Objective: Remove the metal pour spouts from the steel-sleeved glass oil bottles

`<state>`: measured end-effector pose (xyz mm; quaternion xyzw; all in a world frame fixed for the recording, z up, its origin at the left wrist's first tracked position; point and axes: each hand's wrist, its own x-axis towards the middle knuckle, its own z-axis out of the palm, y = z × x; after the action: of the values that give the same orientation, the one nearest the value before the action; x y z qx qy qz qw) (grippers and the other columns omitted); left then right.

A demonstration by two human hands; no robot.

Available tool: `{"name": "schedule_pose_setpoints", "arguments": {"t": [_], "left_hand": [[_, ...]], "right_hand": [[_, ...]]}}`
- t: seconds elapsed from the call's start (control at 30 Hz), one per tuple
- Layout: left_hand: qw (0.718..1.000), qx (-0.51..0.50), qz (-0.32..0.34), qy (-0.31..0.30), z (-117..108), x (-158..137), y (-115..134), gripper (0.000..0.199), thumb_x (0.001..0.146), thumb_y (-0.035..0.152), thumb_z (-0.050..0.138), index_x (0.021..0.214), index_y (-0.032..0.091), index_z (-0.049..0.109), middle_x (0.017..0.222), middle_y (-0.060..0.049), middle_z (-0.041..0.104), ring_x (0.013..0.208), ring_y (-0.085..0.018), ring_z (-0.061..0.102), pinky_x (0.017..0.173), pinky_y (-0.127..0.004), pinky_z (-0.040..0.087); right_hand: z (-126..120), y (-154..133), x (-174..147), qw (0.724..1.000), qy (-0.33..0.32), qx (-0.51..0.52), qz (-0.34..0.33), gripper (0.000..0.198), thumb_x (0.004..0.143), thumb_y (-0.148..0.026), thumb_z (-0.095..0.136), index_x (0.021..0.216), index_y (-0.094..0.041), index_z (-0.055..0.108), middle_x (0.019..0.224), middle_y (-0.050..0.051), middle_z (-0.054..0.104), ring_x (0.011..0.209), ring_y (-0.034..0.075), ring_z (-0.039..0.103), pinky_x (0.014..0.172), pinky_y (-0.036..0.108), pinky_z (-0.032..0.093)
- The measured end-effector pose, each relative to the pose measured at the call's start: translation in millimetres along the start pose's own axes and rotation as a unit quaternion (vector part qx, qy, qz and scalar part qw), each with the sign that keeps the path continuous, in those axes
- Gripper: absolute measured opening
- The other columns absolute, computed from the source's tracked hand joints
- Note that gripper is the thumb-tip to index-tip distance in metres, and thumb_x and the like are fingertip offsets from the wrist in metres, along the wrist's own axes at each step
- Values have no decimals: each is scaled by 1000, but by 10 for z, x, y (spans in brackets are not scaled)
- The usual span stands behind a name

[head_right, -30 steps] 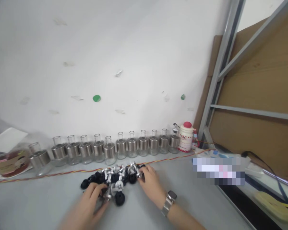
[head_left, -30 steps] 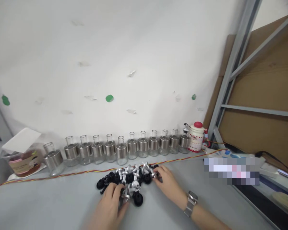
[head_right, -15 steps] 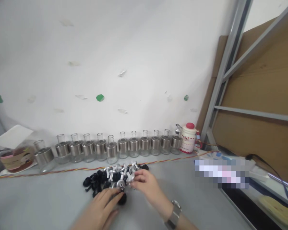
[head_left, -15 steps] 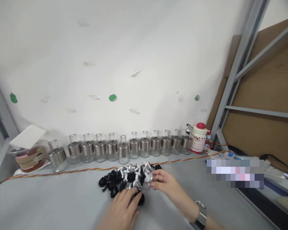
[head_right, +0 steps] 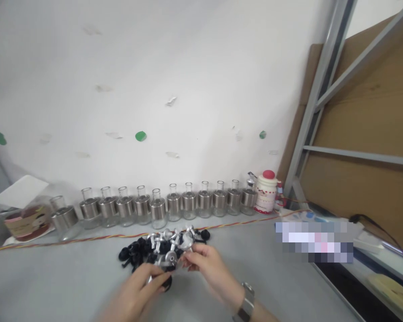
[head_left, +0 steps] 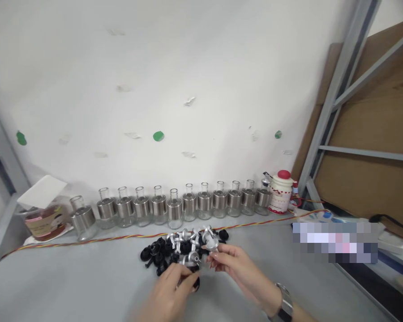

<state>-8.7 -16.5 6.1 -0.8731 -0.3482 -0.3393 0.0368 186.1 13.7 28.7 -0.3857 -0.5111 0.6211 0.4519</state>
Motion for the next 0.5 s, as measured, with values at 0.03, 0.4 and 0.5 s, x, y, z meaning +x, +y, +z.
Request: {"name": "schedule_pose_setpoints", "arguments": {"t": [0.03,0.4,0.5], "left_hand": [[995,-69,-59,28,-3,1,-21,26,79,16,48,102,20,58,79,-5,59,69,-14,58,60,-24,50],[721,-522,-434,135,-46,135,-48,30,62,38,68,78,13,63,69,-1,62,61,-12,55,57,-22,45],[738,-519,-415,112,-17,122,0,32,61,41,68,76,14,62,70,-2,62,58,-11,54,55,-23,45]], "right_hand": [[4,15,8,1000,1,-19,-7,20,66,-31,62,70,-12,65,68,5,63,63,14,54,61,26,40],[206,183,-154,972,-77,-219,-46,17,76,-26,50,73,-15,63,66,1,63,59,14,57,55,22,43],[227,145,-189,958,-78,-269,-55,17,76,-21,48,71,-16,64,61,0,63,58,13,55,55,21,41]]}}
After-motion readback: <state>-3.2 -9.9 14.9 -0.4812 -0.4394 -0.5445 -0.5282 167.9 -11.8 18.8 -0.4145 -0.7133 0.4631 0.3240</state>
